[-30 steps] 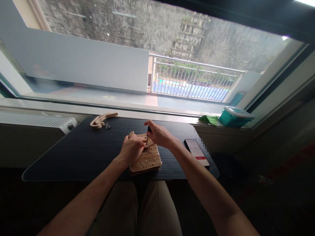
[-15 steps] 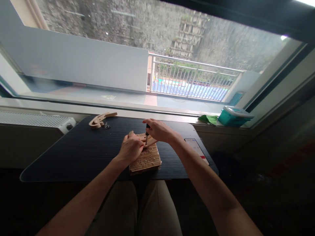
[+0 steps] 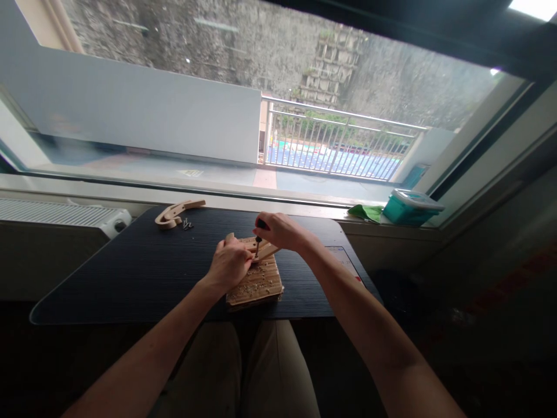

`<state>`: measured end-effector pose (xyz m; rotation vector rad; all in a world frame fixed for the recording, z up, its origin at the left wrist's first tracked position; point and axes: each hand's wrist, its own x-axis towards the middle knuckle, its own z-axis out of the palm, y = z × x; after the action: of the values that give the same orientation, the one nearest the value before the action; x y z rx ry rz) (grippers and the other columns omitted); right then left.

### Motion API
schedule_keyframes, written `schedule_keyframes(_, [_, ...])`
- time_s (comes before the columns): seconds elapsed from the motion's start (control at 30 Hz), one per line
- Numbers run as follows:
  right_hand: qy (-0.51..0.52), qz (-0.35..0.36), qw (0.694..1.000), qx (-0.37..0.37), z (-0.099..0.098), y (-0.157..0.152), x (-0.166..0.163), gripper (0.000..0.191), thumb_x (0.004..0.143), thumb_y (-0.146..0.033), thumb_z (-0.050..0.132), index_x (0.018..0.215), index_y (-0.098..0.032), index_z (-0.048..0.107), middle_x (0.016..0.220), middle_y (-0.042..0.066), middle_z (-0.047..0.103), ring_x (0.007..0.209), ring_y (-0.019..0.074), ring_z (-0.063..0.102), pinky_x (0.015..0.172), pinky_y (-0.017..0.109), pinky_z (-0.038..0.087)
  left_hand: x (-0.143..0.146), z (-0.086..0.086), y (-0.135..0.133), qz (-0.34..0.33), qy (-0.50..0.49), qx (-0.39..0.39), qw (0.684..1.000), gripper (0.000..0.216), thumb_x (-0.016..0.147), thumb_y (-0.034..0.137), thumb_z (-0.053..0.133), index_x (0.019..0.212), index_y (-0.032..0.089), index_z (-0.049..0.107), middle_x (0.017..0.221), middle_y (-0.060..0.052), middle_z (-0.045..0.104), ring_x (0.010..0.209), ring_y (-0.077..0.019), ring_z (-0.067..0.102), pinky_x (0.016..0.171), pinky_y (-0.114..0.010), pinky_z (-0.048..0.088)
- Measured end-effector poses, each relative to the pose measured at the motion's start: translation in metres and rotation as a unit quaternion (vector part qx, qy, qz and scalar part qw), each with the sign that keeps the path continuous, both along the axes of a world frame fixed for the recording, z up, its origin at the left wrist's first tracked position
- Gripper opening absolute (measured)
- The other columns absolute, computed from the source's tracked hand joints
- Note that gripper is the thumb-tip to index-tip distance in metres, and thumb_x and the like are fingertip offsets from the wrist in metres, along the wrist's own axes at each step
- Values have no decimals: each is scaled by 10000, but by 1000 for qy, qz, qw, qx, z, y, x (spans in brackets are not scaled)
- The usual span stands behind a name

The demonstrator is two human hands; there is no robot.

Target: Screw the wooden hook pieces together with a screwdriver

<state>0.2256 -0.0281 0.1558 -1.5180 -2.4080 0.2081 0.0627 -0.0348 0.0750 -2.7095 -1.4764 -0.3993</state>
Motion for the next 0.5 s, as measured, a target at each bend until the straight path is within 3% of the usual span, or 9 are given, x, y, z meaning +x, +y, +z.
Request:
schedule_keyframes(0.13, [-17,6,1000,6,5,-5,-1,292,864,-336,503,1084,-186,622,834,52,662,622,119,461,576,252,283,0,0,1,-2,2,0,1000,242,856,265,535,785,257,766,852,-84,714,1004,-310,486,853,-447,396])
schedule_keyframes(0.27, [-9,29,1000,5,7,-4,-1,223,865,-268,478,994,-176,635,791,41,652,592,107,442,566,249,281,-1,-2,2,-5,1,1,1000,256,864,261,517,801,249,765,883,-84,717,1035,-308,481,892,-450,389])
schedule_keyframes(0.5, [-24,-14,1000,-1,4,1,-1,248,901,-332,487,990,-152,633,801,70,656,633,124,492,584,258,305,-1,-1,1,-9,-2,4,1000,269,866,281,509,811,252,770,868,-98,712,1019,-314,491,906,-469,387])
